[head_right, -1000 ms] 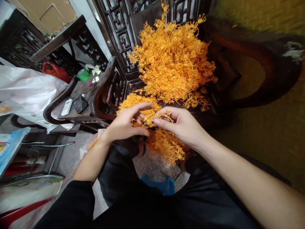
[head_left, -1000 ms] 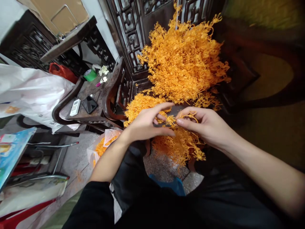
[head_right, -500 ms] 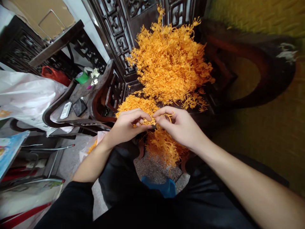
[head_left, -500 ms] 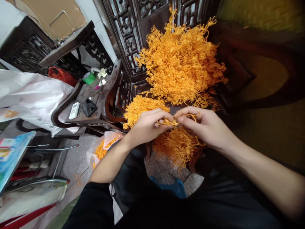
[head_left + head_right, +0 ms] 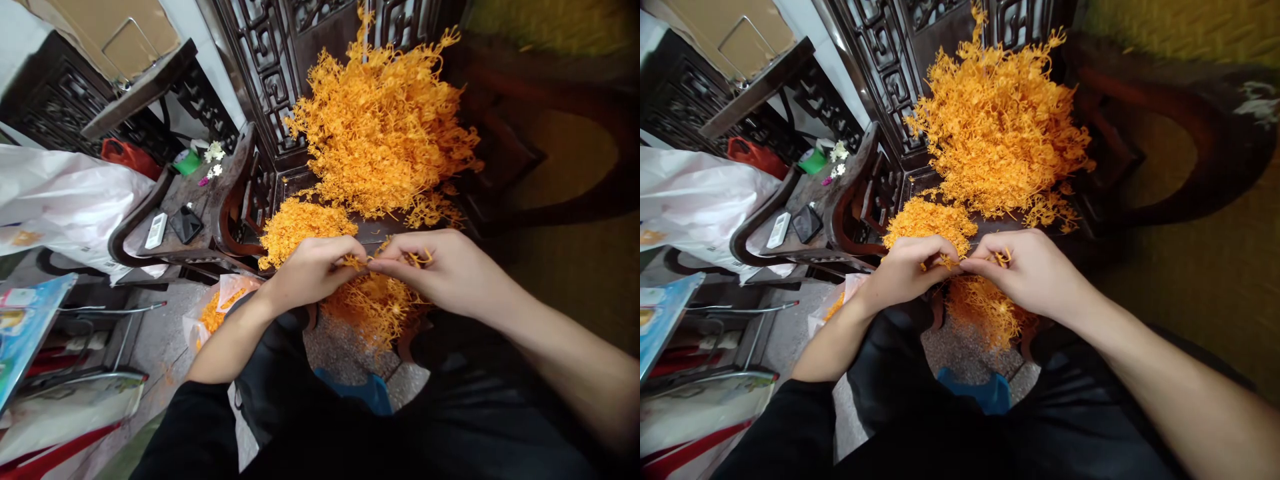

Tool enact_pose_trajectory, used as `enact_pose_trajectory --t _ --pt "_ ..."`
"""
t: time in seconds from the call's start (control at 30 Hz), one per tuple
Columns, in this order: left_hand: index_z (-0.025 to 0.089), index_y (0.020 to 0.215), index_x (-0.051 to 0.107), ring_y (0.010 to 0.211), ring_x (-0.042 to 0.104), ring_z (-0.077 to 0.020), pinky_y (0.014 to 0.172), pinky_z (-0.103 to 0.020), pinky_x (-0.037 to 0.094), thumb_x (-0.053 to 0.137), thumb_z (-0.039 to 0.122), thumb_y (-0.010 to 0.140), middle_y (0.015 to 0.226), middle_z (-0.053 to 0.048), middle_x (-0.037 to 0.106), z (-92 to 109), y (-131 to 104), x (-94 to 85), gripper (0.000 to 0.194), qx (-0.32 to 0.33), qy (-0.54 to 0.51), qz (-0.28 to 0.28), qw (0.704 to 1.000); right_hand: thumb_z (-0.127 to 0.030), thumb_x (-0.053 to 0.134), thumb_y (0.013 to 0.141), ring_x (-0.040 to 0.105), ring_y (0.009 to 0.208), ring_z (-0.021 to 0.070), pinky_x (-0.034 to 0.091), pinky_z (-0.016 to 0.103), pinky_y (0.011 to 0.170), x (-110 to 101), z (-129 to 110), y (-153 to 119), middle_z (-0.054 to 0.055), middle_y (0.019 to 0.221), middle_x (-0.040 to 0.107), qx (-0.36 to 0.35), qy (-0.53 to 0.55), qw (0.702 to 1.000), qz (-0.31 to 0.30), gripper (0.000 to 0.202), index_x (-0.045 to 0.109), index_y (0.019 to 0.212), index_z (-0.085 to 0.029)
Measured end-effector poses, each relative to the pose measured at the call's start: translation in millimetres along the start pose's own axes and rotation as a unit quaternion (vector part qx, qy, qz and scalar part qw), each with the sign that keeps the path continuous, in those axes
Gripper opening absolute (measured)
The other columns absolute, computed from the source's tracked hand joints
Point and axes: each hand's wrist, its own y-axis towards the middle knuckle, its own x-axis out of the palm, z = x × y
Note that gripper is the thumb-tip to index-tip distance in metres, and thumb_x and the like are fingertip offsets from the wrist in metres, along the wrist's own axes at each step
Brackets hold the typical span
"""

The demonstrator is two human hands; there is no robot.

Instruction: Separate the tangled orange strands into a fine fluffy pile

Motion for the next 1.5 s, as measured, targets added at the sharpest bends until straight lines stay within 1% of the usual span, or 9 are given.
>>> enact_pose_trajectory --t 0.13,0.3,0.5,0.77,0.93,1.07,1.23,1.37,1.5 --pt "0.02 0.085 0.068 0.071 0.071 -0.0128 0.066 -0.027 0.054 0.072 0.03 0.095 0.083 -0.002 0.076 -2 -3 -14.8 0.015 -0.042 -0.083 0.01 0.996 -0.078 0.08 0.071 0.038 0.048 0.0108 0.026 0.03 0.051 -14 -6 -4 0.0 0.05 0.05 0.065 0.048 0.996 0.031 0.063 0.062 0.055 -0.02" --pt "0.02 0.086 0.063 0.049 0.058 -0.0101 0.047 -0.023 0.044 0.076 0.032 0.086 0.068 0.001 0.069 -70 -16 -58.1 0.018 -0.262 -0.078 0.217 0.937 -0.066 0.097 0.052 0.039 0.048 0.0091 0.023 0.03 0.05 -35 0 -8 0.0 0.051 0.052 0.162 0.175 0.94 0.243 0.057 0.066 0.057 -0.019" --pt "0.017 0.103 0.078 0.09 0.075 -0.0222 0.089 -0.034 0.06 0.076 0.019 0.08 0.097 -0.008 0.081 -164 -16 -71.8 0.022 -0.387 0.195 0.096 0.896 -0.073 0.083 0.071 0.056 0.067 0.016 0.04 0.033 0.066 -22 13 -6 0.006 0.077 0.072 0.091 0.076 0.989 0.086 0.054 0.08 0.08 -0.02" --pt "0.017 0.133 0.075 0.117 0.075 -0.0239 0.114 -0.033 0.052 0.069 0.009 0.082 0.129 -0.01 0.078 -181 -18 -63.7 0.052 -0.39 0.208 0.021 0.897 -0.065 0.086 0.072 0.056 0.066 0.0141 0.042 0.031 0.064 -19 11 -1 0.005 0.076 0.071 0.107 0.115 0.983 0.094 0.048 0.081 0.086 -0.019" --pt "0.015 0.136 0.073 0.13 0.068 -0.0248 0.12 -0.035 0.046 0.062 0.014 0.093 0.136 -0.012 0.075 -166 -18 -69.7 0.044 -0.386 0.22 0.049 0.895 -0.053 0.088 0.077 0.06 0.064 0.0131 0.047 0.03 0.062 -13 13 1 0.005 0.074 0.07 0.115 0.202 0.968 0.096 0.041 0.08 0.095 -0.017" --pt "0.018 0.129 0.075 0.128 0.068 -0.0256 0.118 -0.041 0.048 0.059 0.033 0.102 0.136 -0.012 0.074 -107 -2 -52.0 0.035 -0.233 0.172 0.15 0.945 -0.042 0.092 0.075 0.066 0.065 0.0156 0.054 0.033 0.064 -9 7 6 0.004 0.075 0.069 0.121 0.346 0.928 0.063 0.036 0.075 0.096 -0.018" --pt "0.022 0.142 0.063 0.134 0.064 -0.0276 0.115 -0.043 0.05 0.083 0.045 0.085 0.147 -0.012 0.067 -36 17 8.8 0.064 0.0 -0.057 -0.064 0.996 -0.04 0.089 0.076 0.055 0.062 0.0124 0.045 0.031 0.058 -8 -1 11 -0.002 0.072 0.061 0.098 0.426 0.899 0.011 0.03 0.07 0.093 -0.024" --pt "0.021 0.114 0.074 0.106 0.075 -0.0215 0.097 -0.036 0.055 0.071 0.028 0.095 0.113 -0.006 0.08 -31 25 28.6 0.021 -0.039 -0.048 -0.061 0.996 -0.046 0.085 0.072 0.04 0.059 0.0114 0.033 0.031 0.057 -8 -6 11 -0.004 0.068 0.05 0.1 0.4 0.91 0.037 0.031 0.065 0.087 -0.028" --pt "0.018 0.097 0.077 0.084 0.073 -0.0165 0.082 -0.03 0.054 0.068 0.03 0.095 0.091 -0.003 0.08 -34 24 8.8 0.015 -0.099 -0.093 -0.061 0.989 -0.044 0.088 0.067 0.032 0.054 0.0096 0.021 0.029 0.054 -10 -4 7 -0.004 0.067 0.051 0.125 0.362 0.917 0.111 0.033 0.067 0.085 -0.027"
